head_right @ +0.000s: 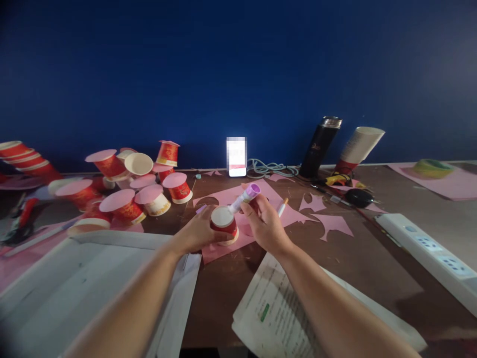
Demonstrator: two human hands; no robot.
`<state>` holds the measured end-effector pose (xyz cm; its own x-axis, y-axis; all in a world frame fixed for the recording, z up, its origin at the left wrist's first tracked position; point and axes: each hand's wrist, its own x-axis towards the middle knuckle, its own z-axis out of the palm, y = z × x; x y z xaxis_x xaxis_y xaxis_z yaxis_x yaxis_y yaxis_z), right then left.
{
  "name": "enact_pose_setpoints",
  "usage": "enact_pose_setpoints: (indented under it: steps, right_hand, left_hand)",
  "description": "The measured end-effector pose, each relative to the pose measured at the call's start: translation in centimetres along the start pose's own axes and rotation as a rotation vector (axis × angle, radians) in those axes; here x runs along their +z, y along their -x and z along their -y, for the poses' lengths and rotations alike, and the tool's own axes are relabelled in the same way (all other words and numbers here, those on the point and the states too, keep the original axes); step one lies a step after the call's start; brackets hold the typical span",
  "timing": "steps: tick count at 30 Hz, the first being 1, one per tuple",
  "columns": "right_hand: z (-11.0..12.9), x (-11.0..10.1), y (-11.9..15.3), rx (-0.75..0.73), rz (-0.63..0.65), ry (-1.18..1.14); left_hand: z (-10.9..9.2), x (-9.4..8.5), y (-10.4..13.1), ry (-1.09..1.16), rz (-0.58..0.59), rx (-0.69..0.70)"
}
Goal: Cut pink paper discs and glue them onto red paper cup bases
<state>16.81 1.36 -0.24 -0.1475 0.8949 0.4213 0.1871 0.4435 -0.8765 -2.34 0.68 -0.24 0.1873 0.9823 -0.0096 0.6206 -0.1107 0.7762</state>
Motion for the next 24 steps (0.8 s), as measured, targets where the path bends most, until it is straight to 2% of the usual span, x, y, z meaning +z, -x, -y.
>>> enact_pose_setpoints:
  steps: [4, 14, 18, 24]
  right_hand:
    - [0.0, -0.1, 0.0, -0.021, 0.035, 0.041]
    - [0.4, -0.4, -0.2, 0.018, -0.019, 0.188]
    - [0.4, -0.3, -0.3, 0.078, -0.033, 0.152]
    - [-0.3, 0.2, -0.5, 0.213, -0.060, -0.036]
  left_hand:
    - [-0.3, -0.2, 0.1, -0.023, 0.001, 0.044]
    - [-1.3, -0.4, 0.3, 0.033, 0.043, 0.141]
    - [-1.2, -0.5, 0.3, 0.036, 0.075, 0.150]
    - [-1.1, -0.5, 0.3, 0.016, 0.035, 0.182]
